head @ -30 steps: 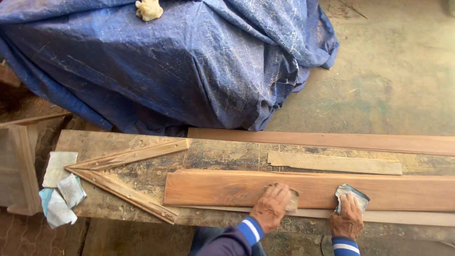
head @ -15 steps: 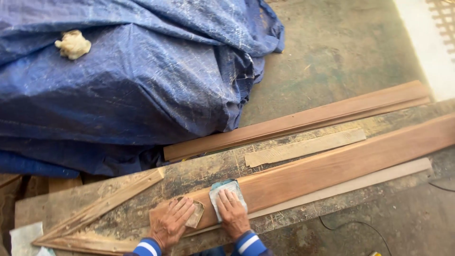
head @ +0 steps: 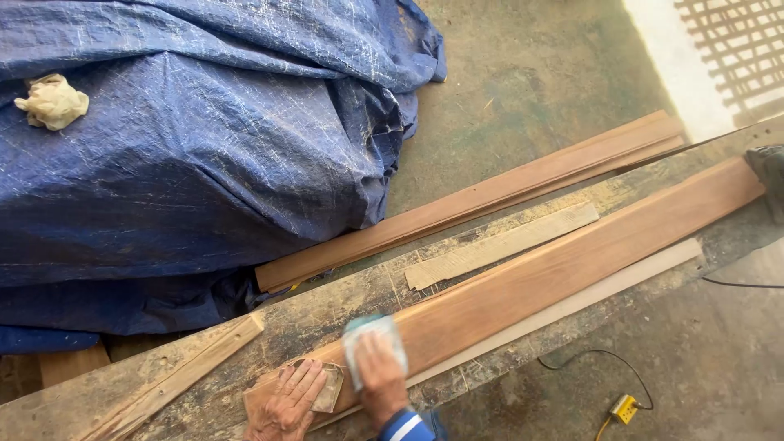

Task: Sanding wooden planks manually using sandpaper on a workbench.

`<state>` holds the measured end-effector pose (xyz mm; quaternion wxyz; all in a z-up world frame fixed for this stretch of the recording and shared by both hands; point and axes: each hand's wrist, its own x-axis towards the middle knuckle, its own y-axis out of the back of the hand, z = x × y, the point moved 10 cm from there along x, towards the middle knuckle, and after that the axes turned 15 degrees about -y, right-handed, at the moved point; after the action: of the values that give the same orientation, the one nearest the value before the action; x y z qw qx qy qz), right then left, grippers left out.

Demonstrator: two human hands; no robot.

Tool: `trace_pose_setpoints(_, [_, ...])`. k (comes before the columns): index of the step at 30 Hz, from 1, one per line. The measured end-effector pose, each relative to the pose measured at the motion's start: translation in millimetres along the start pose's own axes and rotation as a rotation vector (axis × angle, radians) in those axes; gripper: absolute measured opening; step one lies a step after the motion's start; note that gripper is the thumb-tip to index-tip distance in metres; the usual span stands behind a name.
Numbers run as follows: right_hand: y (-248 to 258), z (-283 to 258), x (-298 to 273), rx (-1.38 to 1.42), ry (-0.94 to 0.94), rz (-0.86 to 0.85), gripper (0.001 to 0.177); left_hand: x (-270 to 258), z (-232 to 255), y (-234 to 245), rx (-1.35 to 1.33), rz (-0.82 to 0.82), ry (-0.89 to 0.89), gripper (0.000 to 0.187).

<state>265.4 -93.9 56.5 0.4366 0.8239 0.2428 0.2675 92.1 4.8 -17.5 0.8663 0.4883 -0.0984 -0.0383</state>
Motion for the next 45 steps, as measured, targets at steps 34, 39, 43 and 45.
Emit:
trace_pose_setpoints(34, [160.2,431.4,111.3,-0.23,-0.319,-0.031,0.068,247.6,79.8,-33.0,0.179,0.153,0.358,0.055])
trace_pose_setpoints(39, [166.2,428.1,113.7,-0.196,-0.293,-0.024,0.069,409.1,89.2,-57.3,0.06,0.163,0.18,0.056])
trace_pose_setpoints(43, [166.6,427.8,113.1,-0.187,-0.298,-0.06,0.07,377.2,95.2,-57.8,0.124,0.136,0.071,0.061])
trace_pose_setpoints(45, [164.2,428.8,115.4,-0.192,-0.287,-0.065,0.07,298.0,86.1,-32.5,0.15,0.121,0.149,0.061])
